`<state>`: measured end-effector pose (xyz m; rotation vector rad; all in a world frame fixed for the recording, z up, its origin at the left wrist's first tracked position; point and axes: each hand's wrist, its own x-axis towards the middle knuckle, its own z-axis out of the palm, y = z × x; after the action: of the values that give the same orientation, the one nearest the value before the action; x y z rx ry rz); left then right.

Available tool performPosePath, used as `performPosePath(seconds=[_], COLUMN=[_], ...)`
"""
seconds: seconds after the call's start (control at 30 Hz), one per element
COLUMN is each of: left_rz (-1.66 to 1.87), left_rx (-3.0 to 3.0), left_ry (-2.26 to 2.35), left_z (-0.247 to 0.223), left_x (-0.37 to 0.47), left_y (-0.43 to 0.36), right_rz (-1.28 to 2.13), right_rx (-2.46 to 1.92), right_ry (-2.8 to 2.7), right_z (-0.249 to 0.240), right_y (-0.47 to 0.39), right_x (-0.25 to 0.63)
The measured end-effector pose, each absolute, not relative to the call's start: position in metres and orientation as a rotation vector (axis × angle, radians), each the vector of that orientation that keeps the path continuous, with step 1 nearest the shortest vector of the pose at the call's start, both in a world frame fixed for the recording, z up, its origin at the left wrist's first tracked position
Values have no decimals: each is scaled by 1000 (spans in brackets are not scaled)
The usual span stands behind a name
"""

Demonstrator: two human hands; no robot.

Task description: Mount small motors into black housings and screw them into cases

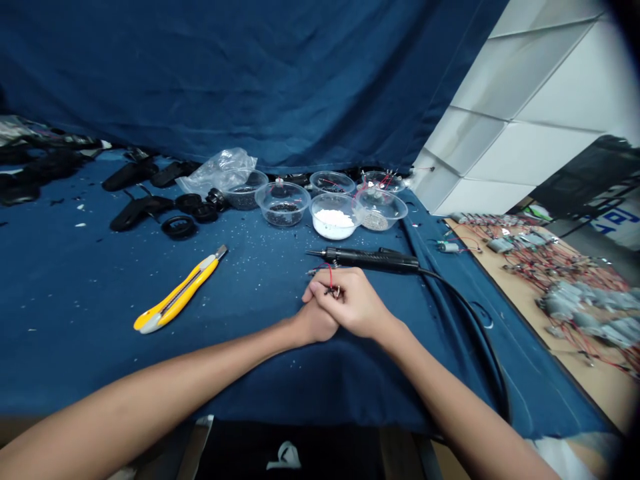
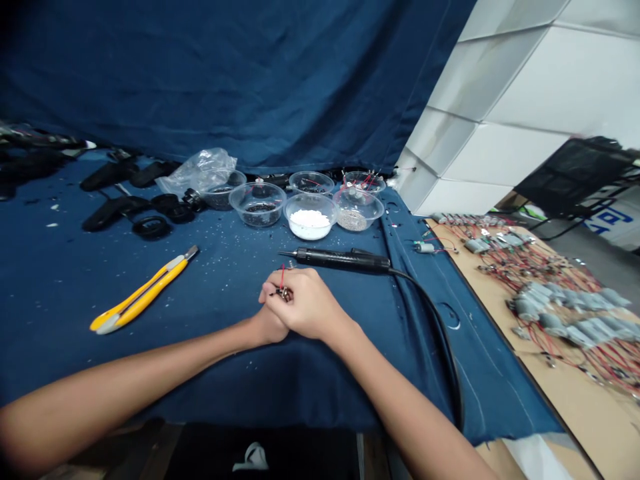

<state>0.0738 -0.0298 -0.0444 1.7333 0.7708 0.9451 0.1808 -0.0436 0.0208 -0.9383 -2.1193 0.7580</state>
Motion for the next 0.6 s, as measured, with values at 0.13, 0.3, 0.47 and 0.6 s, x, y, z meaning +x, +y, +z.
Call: performPosePath(seconds=[0.13,0.3,0.47,0.6], left_rz=[936,931,924,902], left_rx=[1803,1858,1838,1786], left_ry=[740,724,745,703], left_z=[-46,-50,-52,-46], left_x=[71,72,76,77], left_y=[-33,-30,-27,-29], right_rz=[724,718,727,693], right_rx=[-929,-944,-963,-976], right_ry=[-2082,-2075,-2075,-2079], right_z=[14,14,13,12], right_y=[-47,-45,-43,-44], right_x=[180,180,182,183])
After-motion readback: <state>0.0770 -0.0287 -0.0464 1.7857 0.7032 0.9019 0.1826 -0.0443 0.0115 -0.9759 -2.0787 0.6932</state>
